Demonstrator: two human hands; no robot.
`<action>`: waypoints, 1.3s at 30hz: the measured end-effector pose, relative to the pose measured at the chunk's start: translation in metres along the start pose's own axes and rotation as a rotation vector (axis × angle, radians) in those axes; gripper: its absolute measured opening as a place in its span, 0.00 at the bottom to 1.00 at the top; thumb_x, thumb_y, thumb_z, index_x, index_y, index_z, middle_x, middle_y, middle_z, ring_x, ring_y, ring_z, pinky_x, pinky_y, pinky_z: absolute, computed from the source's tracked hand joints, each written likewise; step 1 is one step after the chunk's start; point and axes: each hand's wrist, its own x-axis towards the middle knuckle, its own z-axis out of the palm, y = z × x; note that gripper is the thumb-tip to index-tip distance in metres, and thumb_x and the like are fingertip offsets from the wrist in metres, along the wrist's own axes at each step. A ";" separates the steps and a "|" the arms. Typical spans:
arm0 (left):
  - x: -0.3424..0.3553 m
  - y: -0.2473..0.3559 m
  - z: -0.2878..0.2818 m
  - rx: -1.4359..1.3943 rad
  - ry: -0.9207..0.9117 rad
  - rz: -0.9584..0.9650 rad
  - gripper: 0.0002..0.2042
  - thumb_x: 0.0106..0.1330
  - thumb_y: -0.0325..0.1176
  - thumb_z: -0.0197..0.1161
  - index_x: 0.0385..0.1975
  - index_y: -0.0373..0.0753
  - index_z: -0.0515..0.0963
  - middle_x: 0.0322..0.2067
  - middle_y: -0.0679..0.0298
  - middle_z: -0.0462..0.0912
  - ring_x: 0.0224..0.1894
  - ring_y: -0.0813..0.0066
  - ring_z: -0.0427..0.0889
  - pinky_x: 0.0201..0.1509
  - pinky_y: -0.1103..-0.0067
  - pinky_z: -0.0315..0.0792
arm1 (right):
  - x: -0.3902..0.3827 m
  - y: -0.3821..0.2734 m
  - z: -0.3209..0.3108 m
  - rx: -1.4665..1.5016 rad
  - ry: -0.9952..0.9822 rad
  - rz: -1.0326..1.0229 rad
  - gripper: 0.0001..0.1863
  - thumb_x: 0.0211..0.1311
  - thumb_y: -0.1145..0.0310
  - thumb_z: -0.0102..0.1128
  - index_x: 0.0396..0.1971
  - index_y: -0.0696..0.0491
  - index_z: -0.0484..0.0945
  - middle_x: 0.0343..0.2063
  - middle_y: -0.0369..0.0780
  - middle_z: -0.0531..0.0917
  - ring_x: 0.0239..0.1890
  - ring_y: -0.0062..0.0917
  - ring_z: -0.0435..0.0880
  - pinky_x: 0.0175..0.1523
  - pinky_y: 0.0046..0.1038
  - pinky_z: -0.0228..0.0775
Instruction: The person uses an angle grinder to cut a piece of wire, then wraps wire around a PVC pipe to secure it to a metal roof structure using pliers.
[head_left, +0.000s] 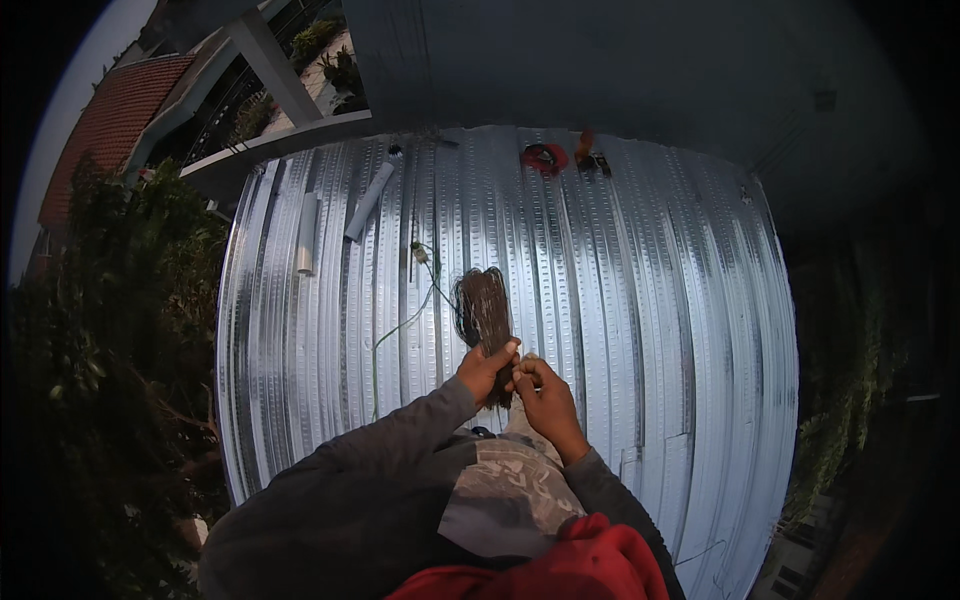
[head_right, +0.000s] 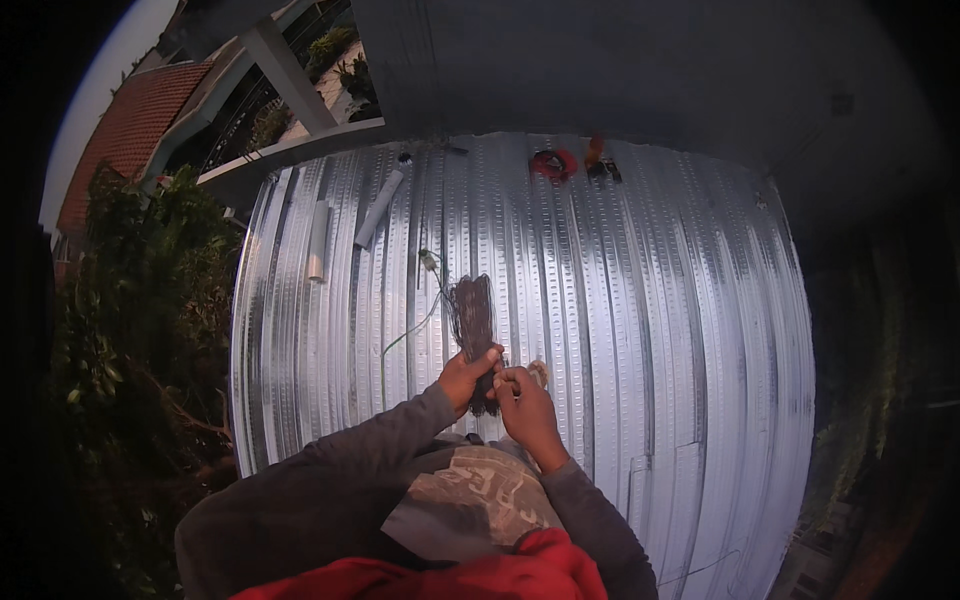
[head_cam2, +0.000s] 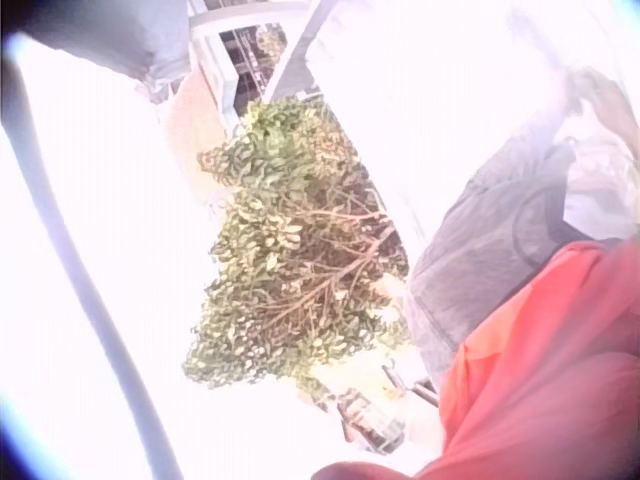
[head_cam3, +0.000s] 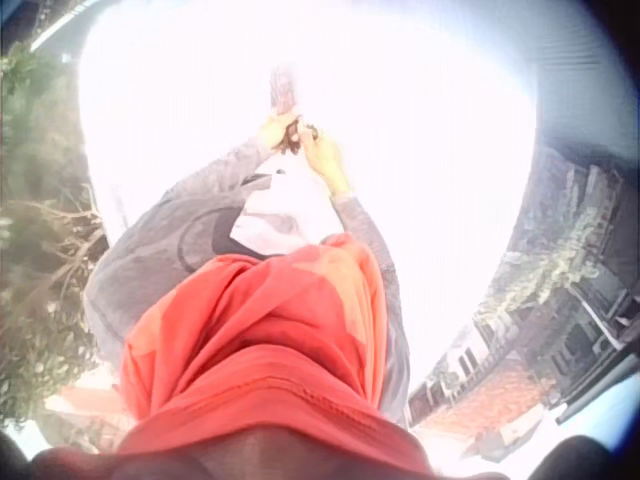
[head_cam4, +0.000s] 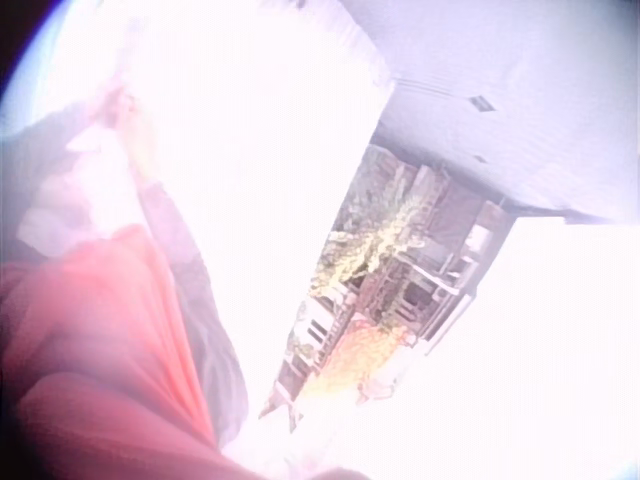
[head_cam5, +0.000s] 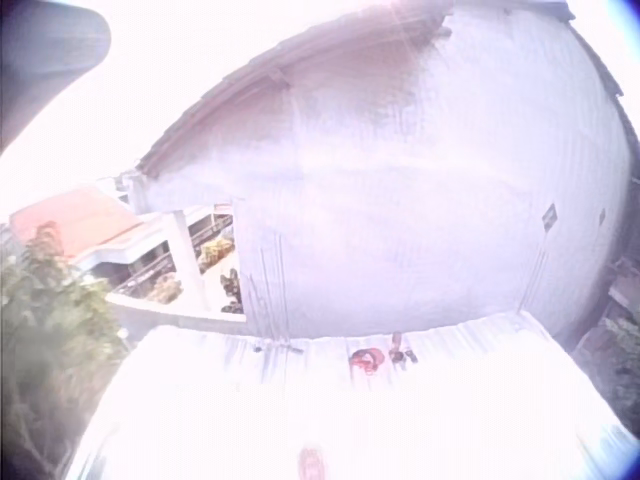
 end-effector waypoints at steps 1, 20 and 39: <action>0.022 0.008 0.003 -0.010 0.021 0.026 0.16 0.75 0.43 0.63 0.49 0.36 0.73 0.31 0.65 0.78 0.30 0.75 0.80 0.29 0.75 0.78 | 0.027 -0.011 -0.012 -0.079 -0.045 -0.029 0.11 0.77 0.66 0.55 0.48 0.59 0.77 0.31 0.38 0.86 0.34 0.18 0.83 0.43 0.24 0.74; 0.320 0.216 -0.001 -0.127 0.584 0.367 0.24 0.72 0.56 0.63 0.38 0.36 0.75 0.23 0.68 0.75 0.21 0.78 0.72 0.28 0.77 0.69 | 0.427 -0.249 -0.130 -0.356 -0.314 -0.332 0.15 0.77 0.62 0.52 0.46 0.56 0.84 0.14 0.34 0.73 0.16 0.17 0.69 0.26 0.27 0.61; 0.553 0.375 -0.150 -0.975 0.852 0.404 0.32 0.75 0.68 0.43 0.38 0.40 0.75 0.20 0.70 0.71 0.21 0.72 0.67 0.31 0.67 0.66 | 0.682 -0.352 -0.097 -0.635 -1.205 -0.645 0.08 0.69 0.70 0.56 0.41 0.58 0.80 0.24 0.55 0.81 0.29 0.53 0.83 0.36 0.50 0.74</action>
